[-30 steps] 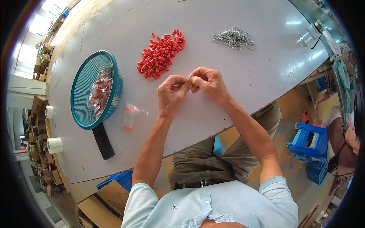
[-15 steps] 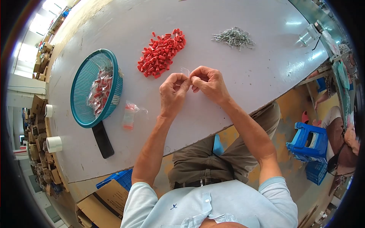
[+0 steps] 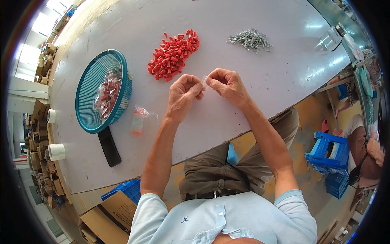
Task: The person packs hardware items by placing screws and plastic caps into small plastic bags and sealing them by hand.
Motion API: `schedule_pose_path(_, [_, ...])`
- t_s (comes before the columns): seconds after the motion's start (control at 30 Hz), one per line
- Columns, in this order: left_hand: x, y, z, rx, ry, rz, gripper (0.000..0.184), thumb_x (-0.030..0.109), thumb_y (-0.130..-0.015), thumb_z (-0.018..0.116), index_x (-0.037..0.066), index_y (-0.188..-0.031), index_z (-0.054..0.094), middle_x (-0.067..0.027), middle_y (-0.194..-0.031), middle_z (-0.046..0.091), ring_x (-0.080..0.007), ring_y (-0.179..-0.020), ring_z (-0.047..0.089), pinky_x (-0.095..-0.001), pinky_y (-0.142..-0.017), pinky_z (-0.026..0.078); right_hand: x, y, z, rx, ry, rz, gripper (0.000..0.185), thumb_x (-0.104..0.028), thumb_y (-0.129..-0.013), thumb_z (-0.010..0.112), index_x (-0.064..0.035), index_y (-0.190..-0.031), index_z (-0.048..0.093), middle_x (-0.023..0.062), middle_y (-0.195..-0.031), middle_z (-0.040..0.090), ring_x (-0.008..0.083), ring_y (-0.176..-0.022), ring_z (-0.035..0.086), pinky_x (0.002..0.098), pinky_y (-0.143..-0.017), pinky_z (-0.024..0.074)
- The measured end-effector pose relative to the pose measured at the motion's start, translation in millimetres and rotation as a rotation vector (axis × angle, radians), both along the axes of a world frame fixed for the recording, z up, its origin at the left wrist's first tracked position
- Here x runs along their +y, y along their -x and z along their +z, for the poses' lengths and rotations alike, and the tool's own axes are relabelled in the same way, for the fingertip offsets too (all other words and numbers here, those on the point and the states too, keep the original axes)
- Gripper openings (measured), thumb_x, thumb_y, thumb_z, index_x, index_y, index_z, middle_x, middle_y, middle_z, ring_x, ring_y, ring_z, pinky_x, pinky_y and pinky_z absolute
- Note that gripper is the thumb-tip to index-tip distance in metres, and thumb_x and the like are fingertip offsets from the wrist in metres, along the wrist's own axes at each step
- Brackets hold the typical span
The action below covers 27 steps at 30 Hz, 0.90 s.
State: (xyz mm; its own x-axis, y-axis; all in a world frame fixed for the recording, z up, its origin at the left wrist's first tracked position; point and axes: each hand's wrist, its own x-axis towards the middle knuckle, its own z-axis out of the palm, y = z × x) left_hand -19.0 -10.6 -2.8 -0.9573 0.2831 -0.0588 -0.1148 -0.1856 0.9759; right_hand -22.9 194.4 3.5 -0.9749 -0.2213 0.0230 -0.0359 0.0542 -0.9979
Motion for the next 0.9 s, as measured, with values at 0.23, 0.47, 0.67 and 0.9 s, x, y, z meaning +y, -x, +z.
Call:
schedule_pose_path(0.23, [3.4,-3.7,2.3,0.020,0.116,0.101,0.010,0.008,-0.097,0.073,-0.001,-0.102,0.076,-0.0032,-0.084,0.072,-0.0092,-0.074,0.065,-0.0255,-0.067,0.055,-0.8,-0.9,-3.5,0.010,-0.011,0.007,0.014,-0.013,-0.097,0.073,0.0007,-0.099,0.075,0.0002,-0.083,0.071,0.0058,-0.076,0.063,0.0247,-0.070,0.0528])
schedule_pose_path(0.47, [2.9,-6.3,-5.1,0.116,0.335,0.155,0.006,0.007,-0.094,0.074,0.001,-0.094,0.076,0.0012,-0.076,0.067,-0.0055,-0.071,0.059,-0.0229,-0.064,0.048,-3.1,-2.4,-2.6,0.028,-0.080,0.015,0.013,-0.012,-0.095,0.074,0.0002,-0.100,0.077,0.0022,-0.086,0.074,0.0075,-0.081,0.068,0.0259,-0.075,0.0562])
schedule_pose_path(0.67, [4.5,-8.1,-3.6,0.063,0.183,0.186,0.010,0.006,-0.095,0.076,0.003,-0.089,0.068,0.0020,-0.075,0.063,-0.0032,-0.063,0.053,-0.0196,-0.055,0.041,-6.4,-3.6,-11.0,0.077,0.017,-0.109,0.015,-0.013,-0.095,0.075,0.0000,-0.101,0.076,0.0023,-0.085,0.074,0.0062,-0.074,0.064,0.0251,-0.067,0.0541])
schedule_pose_path(0.9, [11.8,-9.8,-4.6,0.131,0.207,0.252,0.011,0.005,-0.093,0.078,0.003,-0.087,0.069,0.0010,-0.077,0.067,-0.0036,-0.067,0.056,-0.0215,-0.059,0.045,-14.9,-11.6,-5.6,0.116,-0.054,-0.046,0.015,-0.013,-0.095,0.073,0.0011,-0.100,0.074,0.0042,-0.083,0.073,0.0064,-0.070,0.063,0.0246,-0.063,0.0540])
